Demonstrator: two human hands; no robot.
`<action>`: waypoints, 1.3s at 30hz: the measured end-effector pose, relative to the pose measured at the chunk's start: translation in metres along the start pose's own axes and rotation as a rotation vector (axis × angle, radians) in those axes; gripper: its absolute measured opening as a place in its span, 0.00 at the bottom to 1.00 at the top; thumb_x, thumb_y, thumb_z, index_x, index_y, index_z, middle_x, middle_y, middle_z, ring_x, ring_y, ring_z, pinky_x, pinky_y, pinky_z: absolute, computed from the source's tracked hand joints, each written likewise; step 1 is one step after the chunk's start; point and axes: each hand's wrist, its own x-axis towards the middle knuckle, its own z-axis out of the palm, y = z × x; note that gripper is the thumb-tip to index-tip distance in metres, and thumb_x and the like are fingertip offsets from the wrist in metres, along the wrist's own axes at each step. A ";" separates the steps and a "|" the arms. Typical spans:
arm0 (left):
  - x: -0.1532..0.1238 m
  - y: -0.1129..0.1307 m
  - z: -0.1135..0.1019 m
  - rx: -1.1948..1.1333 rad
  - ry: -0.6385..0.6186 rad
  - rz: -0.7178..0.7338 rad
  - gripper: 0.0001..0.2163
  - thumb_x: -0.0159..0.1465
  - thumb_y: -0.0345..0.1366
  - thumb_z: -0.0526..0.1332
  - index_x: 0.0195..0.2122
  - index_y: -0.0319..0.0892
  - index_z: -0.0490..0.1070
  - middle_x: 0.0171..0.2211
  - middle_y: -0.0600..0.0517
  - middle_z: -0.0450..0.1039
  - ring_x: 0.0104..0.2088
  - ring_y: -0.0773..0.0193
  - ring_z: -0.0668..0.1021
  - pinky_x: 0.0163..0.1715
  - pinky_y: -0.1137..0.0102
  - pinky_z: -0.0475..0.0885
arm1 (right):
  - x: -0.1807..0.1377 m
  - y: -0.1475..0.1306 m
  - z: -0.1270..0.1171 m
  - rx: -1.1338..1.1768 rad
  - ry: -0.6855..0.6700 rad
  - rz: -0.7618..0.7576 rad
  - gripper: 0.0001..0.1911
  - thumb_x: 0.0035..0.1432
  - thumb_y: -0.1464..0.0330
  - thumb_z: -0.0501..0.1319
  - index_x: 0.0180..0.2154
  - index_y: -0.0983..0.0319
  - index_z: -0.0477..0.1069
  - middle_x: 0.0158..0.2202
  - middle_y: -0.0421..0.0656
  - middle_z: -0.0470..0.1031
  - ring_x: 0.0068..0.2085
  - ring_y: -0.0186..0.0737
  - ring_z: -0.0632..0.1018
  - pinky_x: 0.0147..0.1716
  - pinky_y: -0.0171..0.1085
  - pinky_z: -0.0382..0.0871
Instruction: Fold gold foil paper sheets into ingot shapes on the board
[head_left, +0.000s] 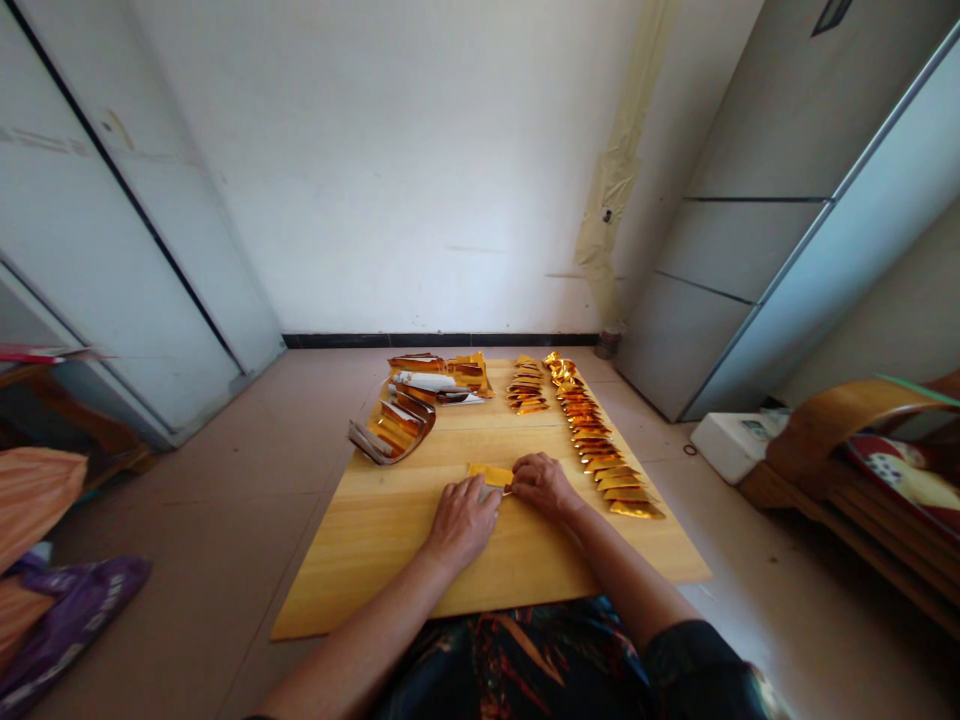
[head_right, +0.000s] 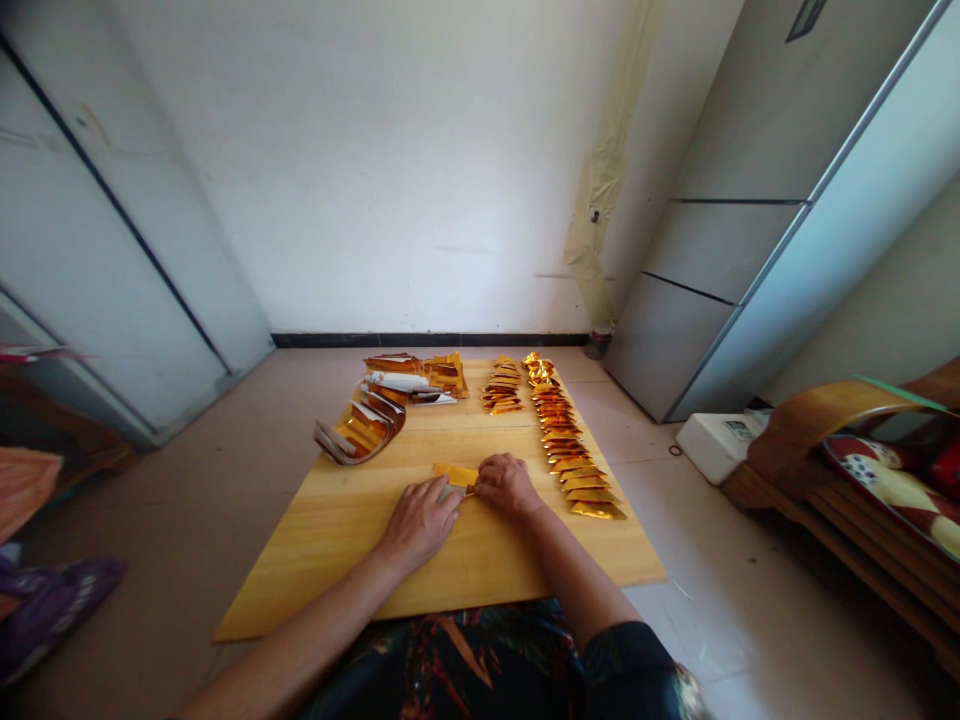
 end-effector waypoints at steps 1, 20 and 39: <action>0.000 0.000 0.000 0.002 -0.001 0.002 0.10 0.62 0.36 0.57 0.45 0.46 0.71 0.51 0.43 0.68 0.50 0.53 0.71 0.47 0.58 0.67 | 0.001 -0.002 -0.001 -0.005 -0.007 0.007 0.08 0.58 0.63 0.60 0.32 0.56 0.76 0.41 0.40 0.75 0.43 0.38 0.71 0.42 0.36 0.60; -0.004 -0.002 0.002 -0.054 -0.037 0.018 0.18 0.62 0.31 0.55 0.54 0.48 0.64 0.55 0.41 0.64 0.55 0.51 0.67 0.50 0.55 0.66 | 0.009 -0.022 -0.007 -0.115 -0.101 0.106 0.06 0.57 0.65 0.60 0.32 0.60 0.72 0.39 0.41 0.71 0.41 0.37 0.68 0.39 0.35 0.53; -0.002 -0.002 0.003 -0.048 -0.021 -0.005 0.15 0.65 0.36 0.53 0.51 0.50 0.70 0.54 0.42 0.65 0.54 0.51 0.68 0.49 0.55 0.67 | 0.008 -0.015 -0.002 0.066 -0.035 0.175 0.08 0.51 0.75 0.57 0.31 0.60 0.74 0.37 0.41 0.74 0.40 0.36 0.71 0.41 0.33 0.58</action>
